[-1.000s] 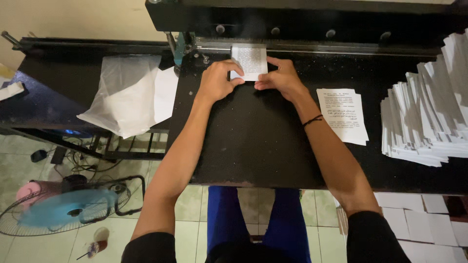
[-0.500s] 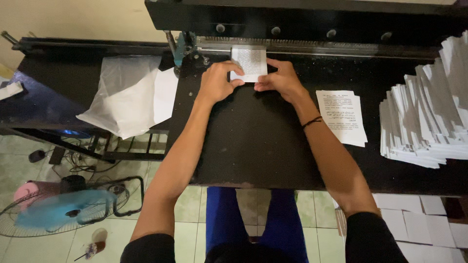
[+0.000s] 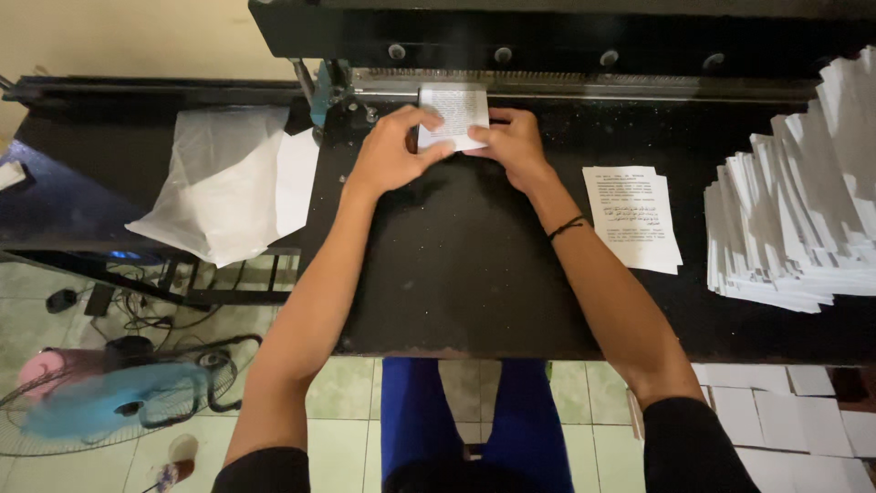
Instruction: The person aligns a stack of papers under a binding machine and presses the handle to bind them. They repeat this process for multiple stacks, placing the finished items on the table.
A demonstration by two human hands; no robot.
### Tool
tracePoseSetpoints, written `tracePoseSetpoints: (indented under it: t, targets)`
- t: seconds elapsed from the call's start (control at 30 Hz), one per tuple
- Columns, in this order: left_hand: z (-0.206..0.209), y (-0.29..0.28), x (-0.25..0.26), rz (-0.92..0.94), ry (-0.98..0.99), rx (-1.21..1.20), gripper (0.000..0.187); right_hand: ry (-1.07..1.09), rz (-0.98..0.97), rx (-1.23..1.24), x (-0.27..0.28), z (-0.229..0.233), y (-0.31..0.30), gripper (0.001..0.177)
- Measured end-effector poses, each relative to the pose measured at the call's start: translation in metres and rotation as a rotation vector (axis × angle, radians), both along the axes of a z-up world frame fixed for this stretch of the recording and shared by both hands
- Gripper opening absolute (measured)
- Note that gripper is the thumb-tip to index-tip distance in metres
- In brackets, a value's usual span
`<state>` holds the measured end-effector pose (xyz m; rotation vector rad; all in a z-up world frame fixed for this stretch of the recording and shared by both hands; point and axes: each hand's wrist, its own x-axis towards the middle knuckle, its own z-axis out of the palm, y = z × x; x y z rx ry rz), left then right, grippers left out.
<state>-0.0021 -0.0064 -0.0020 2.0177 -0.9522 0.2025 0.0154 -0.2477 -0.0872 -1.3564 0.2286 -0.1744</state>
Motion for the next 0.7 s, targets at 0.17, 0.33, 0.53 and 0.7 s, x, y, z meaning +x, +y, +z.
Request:
tracePoseSetpoints:
  t: [0.17, 0.33, 0.53, 0.7]
  targets:
    - [-0.021, 0.003, 0.017, 0.048, -0.083, 0.028, 0.041, 0.218, 0.063, -0.261, -0.035, 0.058, 0.008, 0.039]
    - [-0.018, 0.0, 0.009, 0.153, 0.015, -0.22, 0.076, 0.05, 0.45, -0.402, -0.06, 0.081, 0.012, 0.06]
    - [-0.006, -0.005, -0.005, -0.047, 0.046, -0.241, 0.064, -0.27, 0.48, -0.471, -0.057, 0.069, 0.02, 0.057]
    - [-0.021, -0.008, 0.0, -0.131, -0.058, -0.253, 0.054, -0.298, 0.224, -0.468, -0.057, 0.061, 0.045, 0.035]
